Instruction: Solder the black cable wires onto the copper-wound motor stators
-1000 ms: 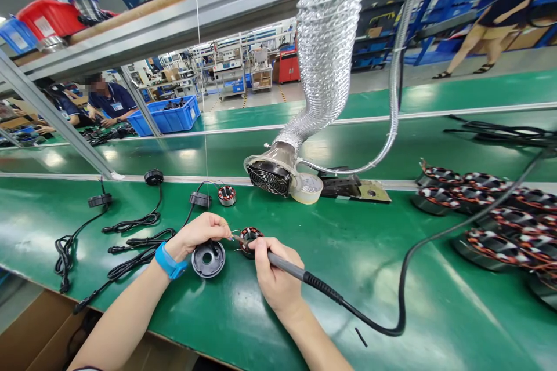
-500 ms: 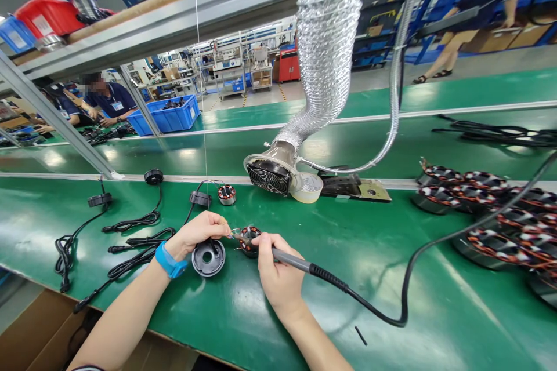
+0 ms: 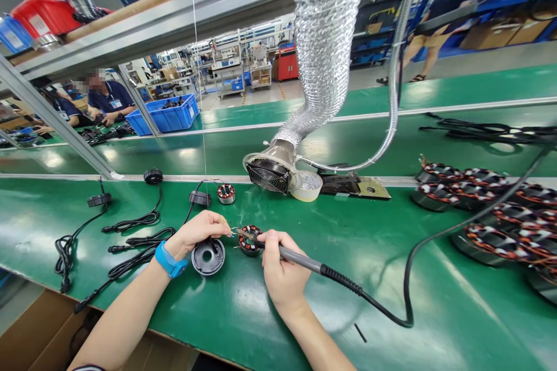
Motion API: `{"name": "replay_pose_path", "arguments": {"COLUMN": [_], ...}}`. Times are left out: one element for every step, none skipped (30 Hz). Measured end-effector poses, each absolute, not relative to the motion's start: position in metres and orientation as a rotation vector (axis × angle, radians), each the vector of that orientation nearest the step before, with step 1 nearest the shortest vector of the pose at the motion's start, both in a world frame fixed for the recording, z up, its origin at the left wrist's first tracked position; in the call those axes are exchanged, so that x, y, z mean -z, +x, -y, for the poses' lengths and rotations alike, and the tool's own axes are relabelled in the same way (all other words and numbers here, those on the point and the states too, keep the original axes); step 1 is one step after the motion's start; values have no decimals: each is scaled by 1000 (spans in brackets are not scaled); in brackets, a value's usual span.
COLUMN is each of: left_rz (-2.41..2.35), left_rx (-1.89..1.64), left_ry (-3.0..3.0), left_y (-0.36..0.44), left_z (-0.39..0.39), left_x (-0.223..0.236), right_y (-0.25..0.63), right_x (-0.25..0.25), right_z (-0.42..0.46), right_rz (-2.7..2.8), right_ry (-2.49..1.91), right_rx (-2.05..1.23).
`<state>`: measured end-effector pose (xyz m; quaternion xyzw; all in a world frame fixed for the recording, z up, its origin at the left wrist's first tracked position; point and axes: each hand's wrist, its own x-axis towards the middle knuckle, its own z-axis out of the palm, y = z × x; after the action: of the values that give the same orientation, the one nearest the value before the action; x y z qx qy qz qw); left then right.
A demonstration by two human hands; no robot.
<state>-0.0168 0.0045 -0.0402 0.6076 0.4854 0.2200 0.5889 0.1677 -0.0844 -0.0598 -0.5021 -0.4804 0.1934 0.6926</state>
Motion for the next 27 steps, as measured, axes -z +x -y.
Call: {"name": "replay_pose_path", "arguments": {"left_rz": [-1130, -1127, -1126, -1125, -1124, -1123, -1121, -1118, -1113, -1109, -1107, -1107, -1106, -1105, -1103, -1103, -1102, -1100, -1095, -1088, -1078, -1068, -1060, -1057, -1055, -1053, -1050], "left_rx": [-513, -516, -519, -522, -526, -530, -533, -536, -539, -540, -540, -538, -536, -536, -537, -538, -541, -544, -546, -548, -549, -550, -550, -548, -546, -544, -543], "left_ry": [1414, 1412, 1409, 1407, 1406, 1405, 1406, 1407, 1409, 1410, 1412, 1414, 1416, 1418, 1419, 1420, 1418, 1415, 1411, 1409, 1406, 1405, 1404, 1403, 1405, 1411, 1421], "left_y": [-17, -17, -16, -16, -16, -16, -15, -15, -15, -15, -14, -14, -14, -14, -14, -14, -15, -15, -15, -15, -15, -16, -16, -16, -15, -15, -15], "left_z": [-5, -5, -5, -4, -4, -4, -4, -3, -3, -3, -3, -3, -3, -3, -3, -3, -4, -4, -4, -5, -5, -5, -5, -5, -5, -4, -3], "left_x": [40, 40, 40, 40, 40, 39, 39, 38, 38, 38, 38, 38, 38, 38, 38, 39, 39, 40, 40, 41, 42, 42, 43, 43, 42, 42, 41], "right_y": [168, 168, 169, 169, 169, 168, 168, 167, 166, 165, 164, 163, 162, 161, 160, 160, 160, 160, 159, 159, 158, 157, 157, 156, 155, 154, 153], "right_x": [61, 63, 64, 65, 66, 67, 68, 68, 68, 68, 68, 68, 68, 69, 70, 71, 72, 74, 75, 77, 78, 79, 79, 80, 80, 80, 80], "right_z": [84, 85, 85, 85, 85, 85, 85, 84, 84, 83, 81, 80, 79, 77, 75, 74, 72, 70, 69, 68, 67, 66, 65, 64, 63, 62, 61], "right_rz": [1079, 1084, 1086, 1089, 1093, 1098, 1107, 1125, 1151, 1184, 1225, 1271, 1319, 1361, 1396, 1423, 1442, 1456, 1469, 1483, 1501, 1522, 1545, 1568, 1590, 1610, 1629], "right_ry": [-1122, -1124, -1126, -1128, -1128, -1127, -1126, -1122, -1113, -1096, -1072, -1043, -1015, -995, -987, -988, -995, -1003, -1007, -1006, -1001, -994, -984, -974, -967, -962, -956], "right_rx": [-425, -418, -410, -404, -403, -409, -421, -436, -445, -448, -446, -436, -420, -402, -384, -365, -343, -318, -299, -286, -281, -286, -295, -302, -304, -301, -293]}}
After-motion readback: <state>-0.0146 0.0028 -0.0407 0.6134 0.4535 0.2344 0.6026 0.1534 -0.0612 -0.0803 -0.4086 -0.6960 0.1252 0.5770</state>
